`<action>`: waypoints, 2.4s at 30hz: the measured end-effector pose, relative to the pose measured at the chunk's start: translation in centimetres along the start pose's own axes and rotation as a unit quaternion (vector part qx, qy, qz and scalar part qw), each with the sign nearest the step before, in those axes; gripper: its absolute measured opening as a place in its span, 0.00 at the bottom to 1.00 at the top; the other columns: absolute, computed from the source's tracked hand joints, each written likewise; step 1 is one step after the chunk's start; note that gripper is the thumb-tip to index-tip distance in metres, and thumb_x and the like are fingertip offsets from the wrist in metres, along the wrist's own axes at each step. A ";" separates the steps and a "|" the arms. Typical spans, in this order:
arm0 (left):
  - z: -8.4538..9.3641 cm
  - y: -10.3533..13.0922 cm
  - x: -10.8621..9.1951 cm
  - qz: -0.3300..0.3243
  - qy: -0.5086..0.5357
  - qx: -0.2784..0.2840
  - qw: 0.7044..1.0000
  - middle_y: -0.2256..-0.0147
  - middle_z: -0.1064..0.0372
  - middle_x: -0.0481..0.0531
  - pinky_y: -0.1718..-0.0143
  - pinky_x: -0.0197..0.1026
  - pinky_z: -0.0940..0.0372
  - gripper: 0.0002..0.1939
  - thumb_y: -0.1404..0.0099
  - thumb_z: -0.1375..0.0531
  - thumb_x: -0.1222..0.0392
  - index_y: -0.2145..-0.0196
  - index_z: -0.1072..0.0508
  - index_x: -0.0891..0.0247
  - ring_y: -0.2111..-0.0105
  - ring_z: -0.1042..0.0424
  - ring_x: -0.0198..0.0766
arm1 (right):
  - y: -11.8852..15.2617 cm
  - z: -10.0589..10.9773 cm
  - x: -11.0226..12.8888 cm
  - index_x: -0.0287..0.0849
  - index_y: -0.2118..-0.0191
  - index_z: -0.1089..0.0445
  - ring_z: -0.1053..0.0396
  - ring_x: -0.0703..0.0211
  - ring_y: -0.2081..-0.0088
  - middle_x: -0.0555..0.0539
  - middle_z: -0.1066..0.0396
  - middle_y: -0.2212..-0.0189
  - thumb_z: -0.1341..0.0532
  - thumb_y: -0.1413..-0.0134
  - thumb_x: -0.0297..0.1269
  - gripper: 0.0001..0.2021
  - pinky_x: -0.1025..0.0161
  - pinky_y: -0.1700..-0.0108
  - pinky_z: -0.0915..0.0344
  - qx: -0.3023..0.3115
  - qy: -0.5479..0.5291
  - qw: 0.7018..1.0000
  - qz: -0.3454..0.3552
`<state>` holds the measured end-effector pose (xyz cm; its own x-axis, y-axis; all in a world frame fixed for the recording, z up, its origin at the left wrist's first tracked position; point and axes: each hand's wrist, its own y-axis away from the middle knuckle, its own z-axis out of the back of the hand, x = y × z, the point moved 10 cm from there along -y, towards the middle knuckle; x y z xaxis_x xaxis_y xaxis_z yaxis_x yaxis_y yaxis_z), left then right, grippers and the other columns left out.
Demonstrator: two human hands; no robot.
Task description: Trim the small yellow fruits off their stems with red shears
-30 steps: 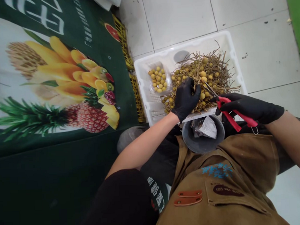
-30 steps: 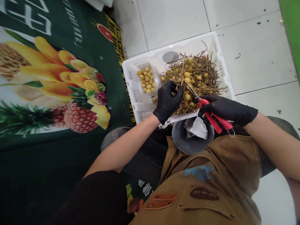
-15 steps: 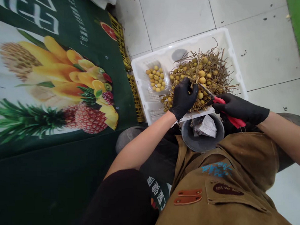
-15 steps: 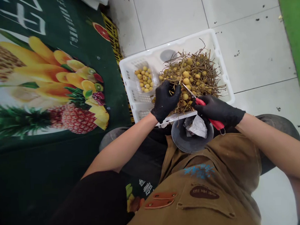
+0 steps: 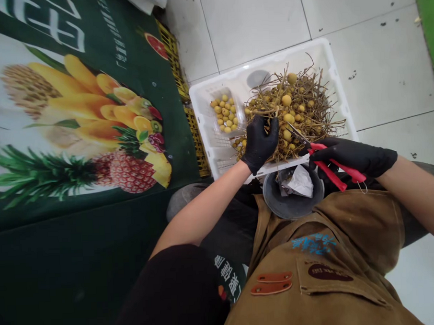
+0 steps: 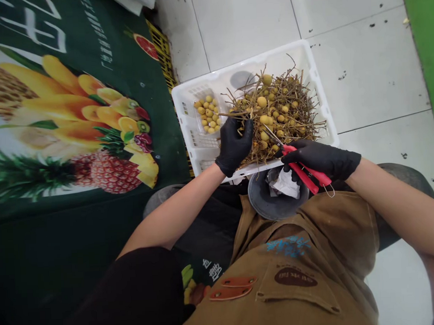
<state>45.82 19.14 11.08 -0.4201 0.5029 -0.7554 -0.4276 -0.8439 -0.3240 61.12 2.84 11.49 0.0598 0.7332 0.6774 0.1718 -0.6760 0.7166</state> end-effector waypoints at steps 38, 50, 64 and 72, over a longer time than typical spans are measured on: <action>-0.5 0.9 3.2 0.040 0.035 -0.025 0.998 0.49 0.17 0.62 0.35 0.53 0.25 0.32 0.16 0.48 0.26 0.48 0.22 0.58 0.44 0.18 0.51 | 0.2 -1.6 -1.5 0.45 0.67 0.28 0.34 0.61 0.78 0.50 0.28 0.76 0.20 0.46 0.48 0.19 0.65 0.79 0.35 0.019 -0.130 0.986 -0.101; -1.4 0.7 2.9 -0.024 0.002 0.005 1.000 0.39 0.19 0.69 0.23 0.57 0.33 0.40 0.16 0.55 0.24 0.34 0.23 0.59 0.31 0.22 0.57 | 0.8 -0.4 -0.3 0.44 0.56 0.24 0.29 0.55 0.67 0.46 0.21 0.64 0.28 0.37 0.44 0.11 0.60 0.68 0.32 -0.006 0.177 0.984 -0.032; -1.6 1.7 2.6 -0.063 0.015 0.014 0.998 0.37 0.21 0.69 0.19 0.64 0.39 0.33 0.16 0.48 0.30 0.36 0.21 0.57 0.26 0.29 0.61 | 0.1 -1.0 -1.8 0.44 0.60 0.24 0.28 0.57 0.71 0.46 0.23 0.66 0.25 0.39 0.46 0.13 0.61 0.72 0.30 0.004 0.052 0.996 -0.066; -2.0 1.2 2.5 -0.046 0.031 0.036 0.998 0.46 0.17 0.67 0.24 0.62 0.34 0.34 0.16 0.50 0.27 0.43 0.19 0.57 0.33 0.23 0.59 | -0.6 -0.5 -2.3 0.44 0.63 0.26 0.33 0.61 0.75 0.50 0.27 0.72 0.24 0.37 0.42 0.12 0.64 0.76 0.36 -0.027 0.053 0.995 -0.074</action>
<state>45.81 19.01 7.68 -0.3270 0.5637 -0.7585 -0.5195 -0.7777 -0.3540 60.38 1.56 9.62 -0.0668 0.8151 0.5755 0.1177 -0.5663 0.8158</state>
